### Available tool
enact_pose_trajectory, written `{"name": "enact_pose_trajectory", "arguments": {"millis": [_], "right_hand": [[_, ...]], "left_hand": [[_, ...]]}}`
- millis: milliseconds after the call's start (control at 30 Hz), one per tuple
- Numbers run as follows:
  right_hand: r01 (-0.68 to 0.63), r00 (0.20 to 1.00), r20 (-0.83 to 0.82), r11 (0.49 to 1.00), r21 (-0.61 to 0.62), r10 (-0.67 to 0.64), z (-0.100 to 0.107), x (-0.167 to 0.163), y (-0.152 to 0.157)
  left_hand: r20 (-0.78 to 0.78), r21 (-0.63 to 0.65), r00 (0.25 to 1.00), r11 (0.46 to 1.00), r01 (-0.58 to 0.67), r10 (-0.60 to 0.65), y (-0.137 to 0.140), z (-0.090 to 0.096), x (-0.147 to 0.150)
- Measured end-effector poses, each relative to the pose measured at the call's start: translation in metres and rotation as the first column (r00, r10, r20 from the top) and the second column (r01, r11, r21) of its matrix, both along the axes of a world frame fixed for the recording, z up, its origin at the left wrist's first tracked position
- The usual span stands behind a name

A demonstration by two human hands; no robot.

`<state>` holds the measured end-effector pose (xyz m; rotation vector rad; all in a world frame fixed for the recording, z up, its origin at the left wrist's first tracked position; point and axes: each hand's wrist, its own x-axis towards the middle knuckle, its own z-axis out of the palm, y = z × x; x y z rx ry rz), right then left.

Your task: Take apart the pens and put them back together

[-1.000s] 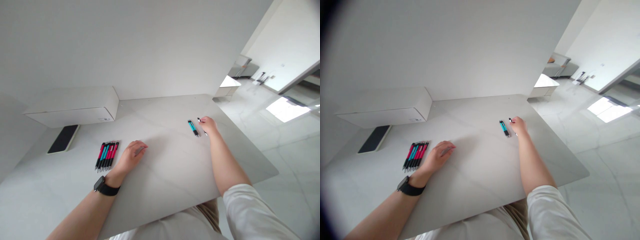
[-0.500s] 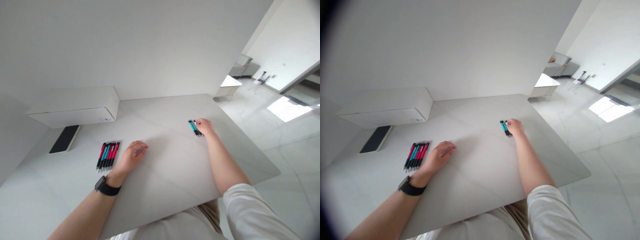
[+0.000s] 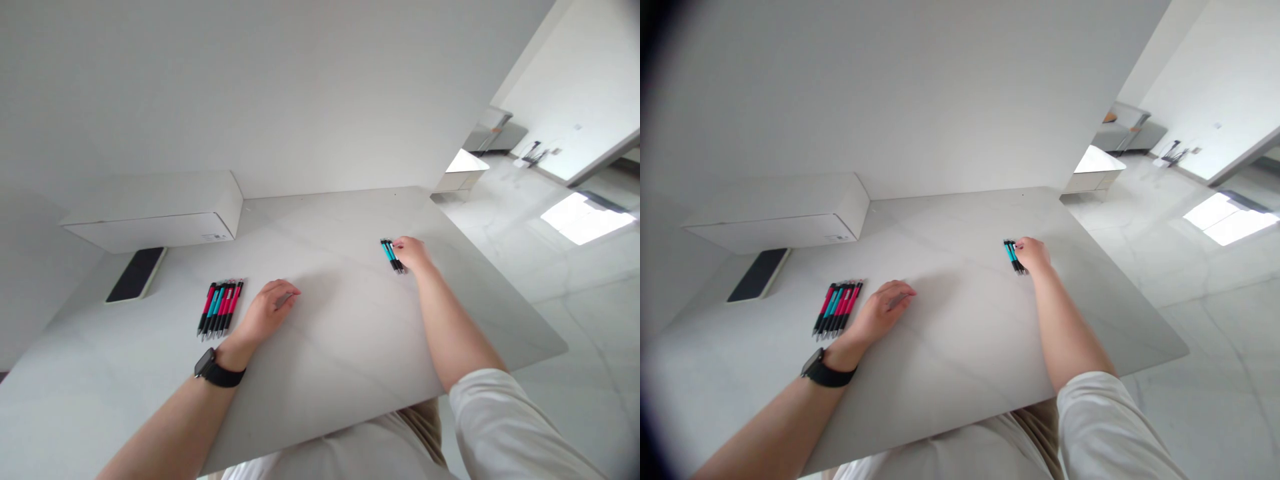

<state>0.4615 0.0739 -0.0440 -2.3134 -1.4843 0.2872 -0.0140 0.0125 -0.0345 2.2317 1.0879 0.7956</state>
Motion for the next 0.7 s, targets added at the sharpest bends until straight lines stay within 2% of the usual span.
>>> {"name": "enact_pose_trajectory", "arguments": {"millis": [233,400,500,567,700], "right_hand": [[-0.040,0.999,0.028,0.999,-0.023,0.041,0.000,0.001,0.000],[-0.017,0.991,0.133,1.000,-0.010,0.018,0.007,-0.003,-0.001],[-0.045,0.986,0.161,0.997,0.066,0.033,0.015,-0.012,-0.002],[-0.114,0.987,0.130,0.980,0.160,0.094,0.024,-0.027,-0.005],[-0.317,0.944,0.016,0.894,0.317,0.330,0.042,-0.080,-0.018]], "left_hand": [[0.007,0.034,1.000,0.999,-0.010,0.010,-0.001,0.000,0.001],[-0.016,0.111,0.997,0.991,-0.075,0.078,-0.005,0.003,0.002],[-0.069,0.163,0.987,0.977,-0.135,0.148,-0.009,0.007,0.003],[-0.123,0.187,0.969,0.964,-0.189,0.213,-0.011,0.012,0.001],[-0.259,0.236,0.875,0.905,-0.354,0.409,-0.011,0.026,-0.015]]}}
